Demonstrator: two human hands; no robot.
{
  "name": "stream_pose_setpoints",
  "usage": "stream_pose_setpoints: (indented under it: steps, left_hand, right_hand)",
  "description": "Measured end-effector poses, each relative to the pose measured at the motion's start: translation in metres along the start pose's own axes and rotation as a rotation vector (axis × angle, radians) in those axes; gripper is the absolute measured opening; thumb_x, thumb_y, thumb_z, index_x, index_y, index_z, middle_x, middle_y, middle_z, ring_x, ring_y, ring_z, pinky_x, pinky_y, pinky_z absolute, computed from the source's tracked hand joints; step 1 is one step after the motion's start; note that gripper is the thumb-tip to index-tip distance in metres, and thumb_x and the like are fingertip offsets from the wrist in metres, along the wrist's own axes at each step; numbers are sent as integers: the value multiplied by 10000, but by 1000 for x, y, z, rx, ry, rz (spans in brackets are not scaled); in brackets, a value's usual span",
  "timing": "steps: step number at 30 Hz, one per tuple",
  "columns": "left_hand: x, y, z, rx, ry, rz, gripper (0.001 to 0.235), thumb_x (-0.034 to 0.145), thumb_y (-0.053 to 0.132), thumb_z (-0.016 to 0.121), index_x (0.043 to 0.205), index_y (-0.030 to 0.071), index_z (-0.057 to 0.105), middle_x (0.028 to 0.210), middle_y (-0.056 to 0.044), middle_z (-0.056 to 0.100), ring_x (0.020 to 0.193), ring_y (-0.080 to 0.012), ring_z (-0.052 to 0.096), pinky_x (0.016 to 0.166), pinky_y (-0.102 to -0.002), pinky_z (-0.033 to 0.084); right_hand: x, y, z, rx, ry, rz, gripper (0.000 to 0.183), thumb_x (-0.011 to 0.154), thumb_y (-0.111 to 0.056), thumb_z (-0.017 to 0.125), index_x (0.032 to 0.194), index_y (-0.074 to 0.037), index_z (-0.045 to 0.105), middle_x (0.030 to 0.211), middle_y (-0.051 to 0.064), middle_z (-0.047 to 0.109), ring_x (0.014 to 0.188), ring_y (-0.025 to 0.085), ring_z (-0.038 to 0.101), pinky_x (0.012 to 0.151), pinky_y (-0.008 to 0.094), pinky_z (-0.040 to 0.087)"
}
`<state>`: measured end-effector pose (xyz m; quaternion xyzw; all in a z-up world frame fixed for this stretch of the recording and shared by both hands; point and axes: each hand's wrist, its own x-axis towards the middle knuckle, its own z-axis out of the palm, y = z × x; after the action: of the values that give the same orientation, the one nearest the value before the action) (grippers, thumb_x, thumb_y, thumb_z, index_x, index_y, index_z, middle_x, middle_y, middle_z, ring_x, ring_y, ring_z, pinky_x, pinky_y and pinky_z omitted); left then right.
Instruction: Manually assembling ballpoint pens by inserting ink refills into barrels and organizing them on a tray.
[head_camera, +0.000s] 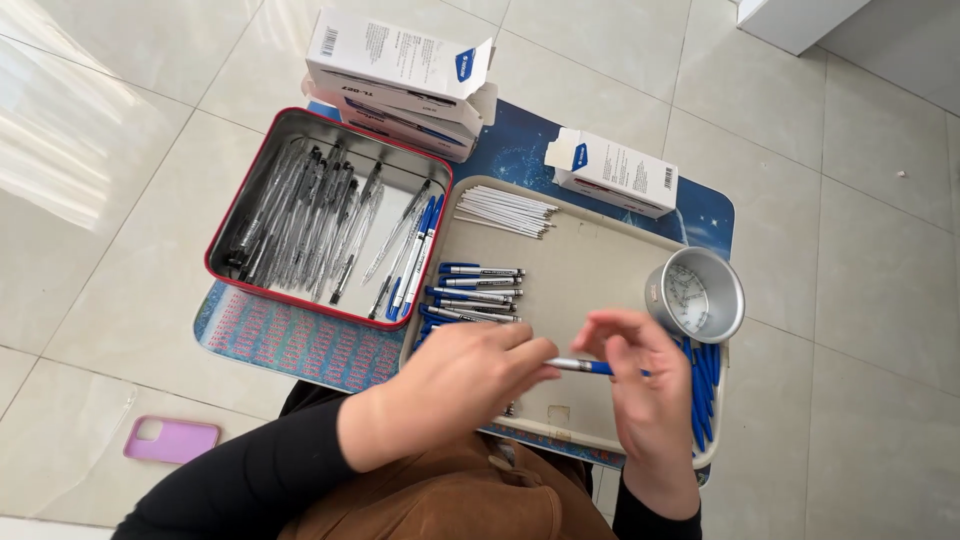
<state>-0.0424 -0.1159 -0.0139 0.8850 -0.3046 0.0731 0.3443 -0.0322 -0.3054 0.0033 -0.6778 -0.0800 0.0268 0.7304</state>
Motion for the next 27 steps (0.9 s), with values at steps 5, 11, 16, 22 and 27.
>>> stream_pose_setpoints:
  steps: [5, 11, 16, 22, 27]
  left_hand:
    - [0, -14, -15, 234, 98, 187, 166, 953, 263, 607, 895, 116, 554, 747, -27, 448, 614, -218, 479, 516, -370, 400]
    - [-1, -24, -9, 121, -175, 55, 351, 982, 371, 521, 726, 134, 553, 617, -8, 578, 511, -273, 560, 436, -408, 404]
    - [1, -26, -8, 164, -102, 136, 320, 948, 333, 623, 717, 134, 527, 553, 0, 510, 483, -251, 513, 474, -377, 403]
    - [2, -26, -12, 154, -114, 126, 364, 957, 341, 611, 686, 126, 499, 545, -4, 515, 491, -253, 510, 503, -374, 404]
    - [2, -26, -12, 186, -113, 168, 343, 961, 344, 603, 702, 140, 507, 556, 9, 519, 515, -236, 532, 540, -362, 408]
  right_hand:
    - [-10, 13, -19, -356, -68, 153, 225, 879, -215, 601, 816, -27, 707, 526, 75, 623, 483, 138, 577, 543, 250, 475]
    - [-12, 5, -15, -374, -92, 107, 90, 775, -41, 710, 864, -28, 717, 758, 69, 678, 704, 138, 644, 627, 226, 586]
    - [-11, 6, -14, -432, -169, 207, 297, 822, -295, 629, 975, -61, 729, 766, 91, 773, 669, 157, 760, 654, 233, 601]
    - [-11, 5, -5, -418, -124, -31, 134, 796, 9, 677, 911, -57, 694, 894, 70, 706, 879, 165, 676, 794, 245, 550]
    - [-12, 10, -9, -451, -163, 96, 243, 797, -216, 685, 986, -65, 709, 811, 74, 738, 791, 142, 707, 762, 245, 562]
